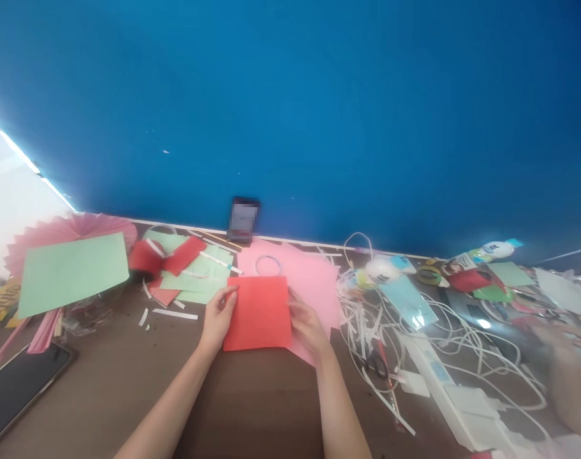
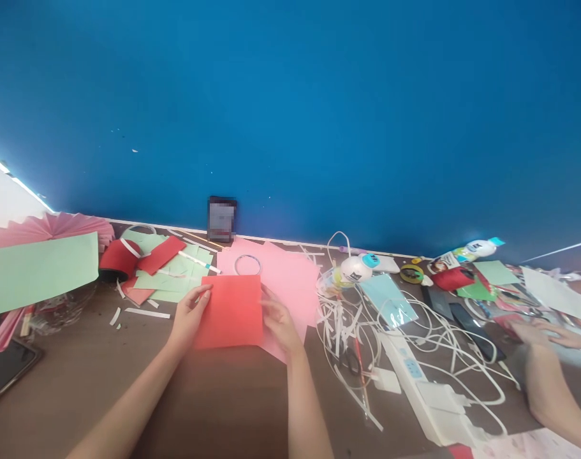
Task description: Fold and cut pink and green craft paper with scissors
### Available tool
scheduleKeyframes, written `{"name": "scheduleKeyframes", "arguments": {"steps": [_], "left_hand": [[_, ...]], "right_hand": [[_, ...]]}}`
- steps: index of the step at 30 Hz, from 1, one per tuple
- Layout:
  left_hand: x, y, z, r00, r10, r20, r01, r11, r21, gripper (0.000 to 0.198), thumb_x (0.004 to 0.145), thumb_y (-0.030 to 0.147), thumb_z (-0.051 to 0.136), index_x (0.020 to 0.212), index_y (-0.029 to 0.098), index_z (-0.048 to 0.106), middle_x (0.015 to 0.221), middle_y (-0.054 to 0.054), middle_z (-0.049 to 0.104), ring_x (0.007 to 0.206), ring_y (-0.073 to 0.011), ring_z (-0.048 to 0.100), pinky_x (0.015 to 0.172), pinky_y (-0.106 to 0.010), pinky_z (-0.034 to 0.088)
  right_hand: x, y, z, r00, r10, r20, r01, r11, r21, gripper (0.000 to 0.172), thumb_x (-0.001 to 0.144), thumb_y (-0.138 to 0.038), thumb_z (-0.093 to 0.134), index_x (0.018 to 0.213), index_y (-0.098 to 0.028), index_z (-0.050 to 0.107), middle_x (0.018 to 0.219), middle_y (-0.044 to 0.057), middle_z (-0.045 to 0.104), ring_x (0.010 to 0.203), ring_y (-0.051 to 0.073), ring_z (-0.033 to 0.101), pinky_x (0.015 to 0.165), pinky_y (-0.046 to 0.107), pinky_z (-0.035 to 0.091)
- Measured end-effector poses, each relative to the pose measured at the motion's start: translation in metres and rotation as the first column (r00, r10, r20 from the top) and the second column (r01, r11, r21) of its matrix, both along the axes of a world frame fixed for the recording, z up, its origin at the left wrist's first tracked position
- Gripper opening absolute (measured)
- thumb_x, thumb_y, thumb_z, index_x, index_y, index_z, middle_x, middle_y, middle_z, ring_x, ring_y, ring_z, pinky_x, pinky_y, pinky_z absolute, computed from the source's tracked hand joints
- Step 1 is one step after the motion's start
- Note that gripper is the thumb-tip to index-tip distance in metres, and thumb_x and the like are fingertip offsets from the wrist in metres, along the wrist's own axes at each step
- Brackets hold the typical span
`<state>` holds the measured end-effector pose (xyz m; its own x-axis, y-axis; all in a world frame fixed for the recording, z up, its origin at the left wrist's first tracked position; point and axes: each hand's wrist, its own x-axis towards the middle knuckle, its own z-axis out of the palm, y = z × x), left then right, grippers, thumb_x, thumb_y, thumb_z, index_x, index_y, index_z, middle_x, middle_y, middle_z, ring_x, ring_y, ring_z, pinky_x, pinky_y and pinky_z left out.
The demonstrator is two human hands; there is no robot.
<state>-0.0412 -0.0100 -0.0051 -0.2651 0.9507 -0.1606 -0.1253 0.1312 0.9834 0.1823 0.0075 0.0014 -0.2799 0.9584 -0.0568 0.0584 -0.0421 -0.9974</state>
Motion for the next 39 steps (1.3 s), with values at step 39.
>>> {"name": "scheduleKeyframes", "arguments": {"steps": [39], "left_hand": [[0.000,0.004,-0.011,0.908,-0.410,0.089,0.382,0.895,0.229,0.015,0.067,0.016,0.060,0.081,0.017,0.065,0.120,-0.010,0.051,0.103,-0.0225,0.056,0.083,-0.032,0.048]], "right_hand": [[-0.010,0.010,-0.014,0.868,-0.346,-0.357,0.332,0.938,-0.101,0.014,0.059,-0.021,0.072,0.068,-0.022,0.061,0.085,0.001,0.064,0.074,0.016,0.059,0.067,0.029,0.047]]}}
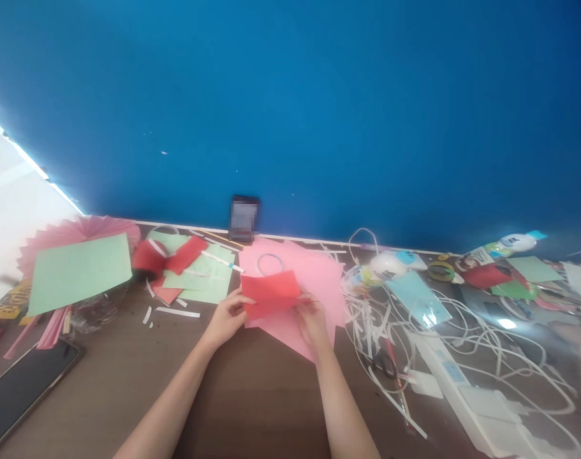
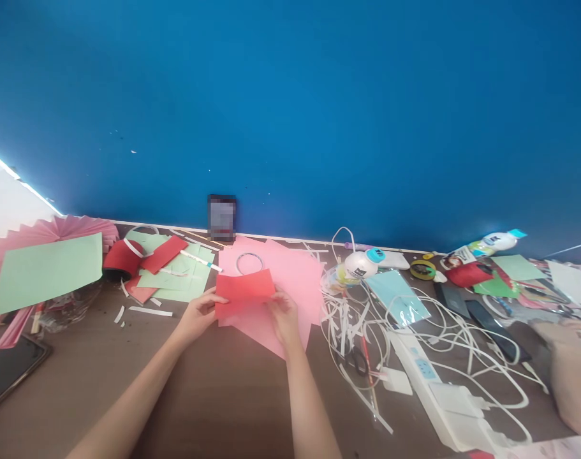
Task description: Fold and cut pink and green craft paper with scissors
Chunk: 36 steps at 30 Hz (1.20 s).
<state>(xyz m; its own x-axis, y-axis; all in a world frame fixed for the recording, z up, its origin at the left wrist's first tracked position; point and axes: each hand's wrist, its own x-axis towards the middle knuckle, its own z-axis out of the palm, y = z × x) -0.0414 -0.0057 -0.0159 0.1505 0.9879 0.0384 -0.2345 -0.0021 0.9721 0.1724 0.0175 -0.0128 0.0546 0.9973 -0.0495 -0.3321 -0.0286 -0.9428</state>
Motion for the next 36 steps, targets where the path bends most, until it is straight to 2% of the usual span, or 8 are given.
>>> {"name": "scheduleKeyframes", "arguments": {"steps": [5,10,17,19,22,27,30,36], "left_hand": [[-0.001,0.001,-0.003,0.991,0.094,-0.097,-0.096,0.995,-0.010,0.013,0.068,0.018,0.057,0.077,0.017,0.066,0.117,-0.010,0.054,0.103,-0.0225,0.055,0.079,-0.030,0.048],[-0.002,0.001,0.002,0.982,0.139,-0.126,-0.139,0.990,0.008,0.011,0.069,0.023,0.060,0.076,0.017,0.067,0.114,-0.010,0.057,0.100,-0.0227,0.057,0.081,-0.032,0.047],[-0.004,0.000,0.012,0.959,0.183,-0.215,-0.186,0.982,0.005,0.021,0.071,0.033,0.060,0.058,0.017,0.062,0.110,-0.009,0.062,0.101,-0.0246,0.057,0.084,-0.032,0.044],[-0.004,0.000,0.013,0.954,0.188,-0.232,-0.194,0.981,-0.004,0.022,0.071,0.035,0.060,0.060,0.017,0.063,0.110,-0.009,0.062,0.099,-0.0241,0.058,0.084,-0.032,0.044],[-0.004,-0.001,0.014,0.950,0.189,-0.250,-0.197,0.980,-0.007,0.023,0.071,0.036,0.059,0.060,0.017,0.063,0.108,-0.008,0.063,0.096,-0.0237,0.060,0.083,-0.032,0.045],[-0.005,-0.001,0.013,0.952,0.190,-0.239,-0.198,0.980,-0.009,0.022,0.071,0.036,0.061,0.060,0.017,0.064,0.107,-0.009,0.063,0.097,-0.0245,0.059,0.084,-0.033,0.045],[-0.005,-0.001,0.013,0.954,0.204,-0.218,-0.213,0.977,-0.016,0.021,0.071,0.036,0.061,0.062,0.018,0.066,0.109,-0.008,0.062,0.098,-0.0250,0.058,0.084,-0.034,0.045],[-0.004,0.000,0.011,0.964,0.208,-0.165,-0.217,0.976,-0.035,0.020,0.070,0.036,0.063,0.065,0.018,0.067,0.110,-0.009,0.062,0.098,-0.0248,0.058,0.087,-0.035,0.043]], "right_hand": [[0.006,-0.002,-0.004,0.990,0.007,0.144,-0.013,0.999,0.039,0.026,0.056,-0.021,0.073,0.081,-0.024,0.066,0.095,0.003,0.064,0.091,0.022,0.058,0.077,0.033,0.047],[0.005,-0.002,-0.003,0.984,0.048,0.170,-0.054,0.998,0.033,0.017,0.058,-0.023,0.073,0.072,-0.023,0.063,0.095,0.004,0.065,0.095,0.024,0.058,0.080,0.035,0.047],[-0.003,-0.001,0.003,0.990,0.029,0.138,-0.037,0.998,0.055,0.009,0.066,-0.026,0.069,0.066,-0.021,0.061,0.110,0.005,0.062,0.108,0.024,0.052,0.090,0.039,0.042],[-0.002,-0.001,0.002,0.989,0.048,0.138,-0.056,0.997,0.058,0.011,0.067,-0.026,0.068,0.075,-0.022,0.064,0.112,0.005,0.061,0.109,0.024,0.052,0.092,0.040,0.041],[0.000,-0.001,0.002,0.985,0.075,0.155,-0.083,0.995,0.050,0.026,0.068,-0.028,0.068,0.093,-0.021,0.064,0.112,0.007,0.062,0.109,0.024,0.052,0.093,0.041,0.040],[0.002,-0.002,0.002,0.978,0.080,0.194,-0.091,0.995,0.046,0.019,0.068,-0.033,0.068,0.081,-0.021,0.066,0.096,0.008,0.067,0.103,0.025,0.056,0.090,0.040,0.042],[0.001,-0.003,0.003,0.978,0.091,0.186,-0.104,0.993,0.061,0.015,0.069,-0.032,0.068,0.078,-0.021,0.066,0.097,0.008,0.066,0.103,0.025,0.056,0.092,0.041,0.041],[-0.002,-0.004,0.003,0.985,0.099,0.141,-0.106,0.993,0.046,0.020,0.072,-0.031,0.065,0.089,-0.021,0.064,0.100,0.008,0.065,0.105,0.023,0.054,0.089,0.039,0.041]]}}
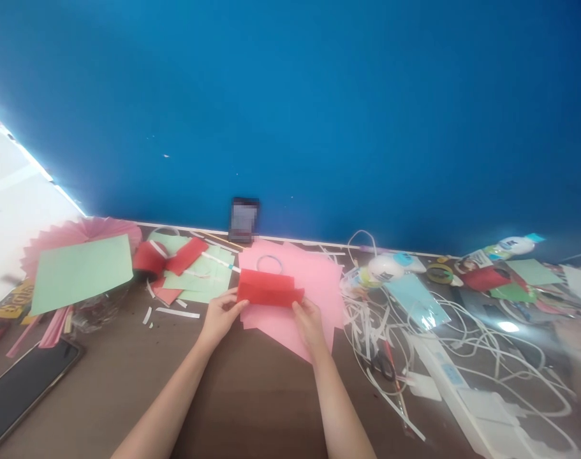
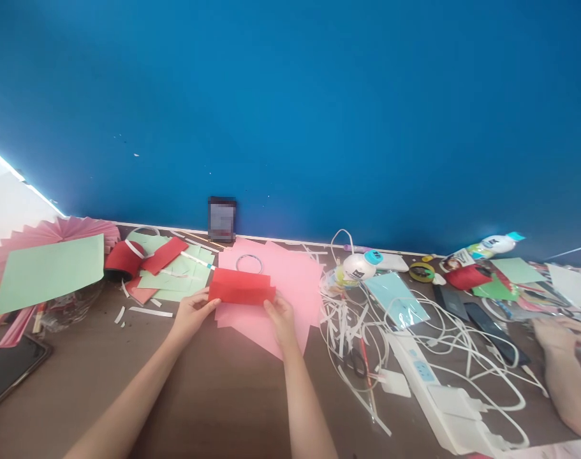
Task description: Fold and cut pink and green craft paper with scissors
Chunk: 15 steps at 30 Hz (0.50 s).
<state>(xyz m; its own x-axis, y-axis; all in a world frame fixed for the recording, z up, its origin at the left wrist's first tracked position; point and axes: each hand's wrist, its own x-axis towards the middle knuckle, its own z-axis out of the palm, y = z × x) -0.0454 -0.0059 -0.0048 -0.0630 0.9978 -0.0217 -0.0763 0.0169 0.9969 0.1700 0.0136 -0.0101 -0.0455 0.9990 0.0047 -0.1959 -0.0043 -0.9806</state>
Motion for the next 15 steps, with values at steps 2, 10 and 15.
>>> {"name": "scheduleKeyframes", "arguments": {"steps": [2,10,15], "left_hand": [[0.0005,0.0001,-0.0014,1.000,0.007,0.013,-0.007,1.000,-0.003,0.019,0.069,0.035,0.063,0.064,0.017,0.067,0.108,-0.009,0.062,0.097,-0.0246,0.059,0.087,-0.035,0.043],[0.0035,-0.0023,0.0057,0.992,-0.052,0.111,0.056,0.998,-0.040,0.020,0.072,0.036,0.061,0.069,0.016,0.061,0.106,-0.008,0.063,0.096,-0.0225,0.058,0.085,-0.033,0.045],[0.0031,-0.0036,0.0051,0.990,0.016,0.140,-0.003,0.996,-0.089,0.024,0.072,0.039,0.061,0.065,0.016,0.058,0.106,-0.008,0.063,0.095,-0.0232,0.059,0.080,-0.032,0.047]], "right_hand": [[-0.0005,-0.0002,0.0000,1.000,-0.005,-0.006,0.005,1.000,-0.010,0.018,0.073,-0.032,0.063,0.087,-0.021,0.063,0.097,0.008,0.065,0.101,0.023,0.055,0.087,0.038,0.042],[-0.0031,-0.0019,0.0045,0.995,-0.092,0.034,0.091,0.996,0.010,0.022,0.070,-0.032,0.065,0.060,-0.019,0.050,0.090,0.005,0.064,0.090,0.022,0.057,0.079,0.033,0.043],[-0.0050,-0.0031,0.0079,0.986,-0.123,0.110,0.121,0.992,0.018,0.020,0.068,-0.033,0.067,0.063,-0.019,0.053,0.082,0.003,0.062,0.081,0.019,0.057,0.074,0.030,0.043]]}}
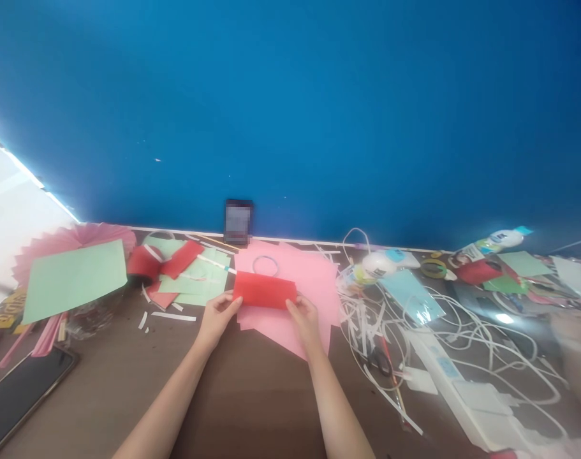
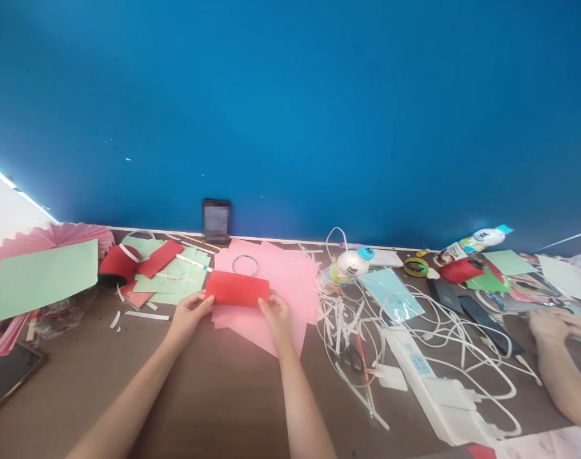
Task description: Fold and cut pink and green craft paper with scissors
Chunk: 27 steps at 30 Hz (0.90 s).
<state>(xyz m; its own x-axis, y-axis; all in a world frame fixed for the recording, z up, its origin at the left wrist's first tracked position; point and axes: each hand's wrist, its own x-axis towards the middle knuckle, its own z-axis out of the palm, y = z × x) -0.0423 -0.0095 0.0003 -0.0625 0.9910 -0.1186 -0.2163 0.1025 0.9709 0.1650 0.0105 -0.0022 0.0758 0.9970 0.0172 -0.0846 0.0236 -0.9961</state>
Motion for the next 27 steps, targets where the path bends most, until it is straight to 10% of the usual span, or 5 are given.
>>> {"name": "scheduleKeyframes", "arguments": {"steps": [21,27], "left_hand": [[0.0036,0.0029,-0.0082,0.998,0.053,0.026,-0.053,0.999,0.002,0.041,0.067,0.036,0.067,0.097,0.020,0.044,0.062,0.005,0.058,0.064,-0.0122,0.061,0.064,-0.025,0.048],[0.0026,0.0037,-0.0098,0.999,0.033,-0.020,-0.034,0.999,-0.005,0.038,0.068,0.039,0.065,0.097,0.015,0.055,0.080,-0.005,0.065,0.080,-0.0181,0.063,0.073,-0.029,0.050]], "right_hand": [[0.0018,-0.0016,-0.0005,0.984,-0.123,0.127,0.121,0.992,0.022,0.044,0.070,-0.034,0.065,0.059,-0.022,0.023,0.057,-0.007,0.023,0.052,0.009,0.025,0.049,0.022,0.026],[0.0015,-0.0007,-0.0019,0.982,-0.133,0.131,0.129,0.991,0.037,0.046,0.069,-0.036,0.065,0.058,-0.022,0.022,0.057,-0.007,0.024,0.052,0.009,0.025,0.049,0.022,0.027]]}}
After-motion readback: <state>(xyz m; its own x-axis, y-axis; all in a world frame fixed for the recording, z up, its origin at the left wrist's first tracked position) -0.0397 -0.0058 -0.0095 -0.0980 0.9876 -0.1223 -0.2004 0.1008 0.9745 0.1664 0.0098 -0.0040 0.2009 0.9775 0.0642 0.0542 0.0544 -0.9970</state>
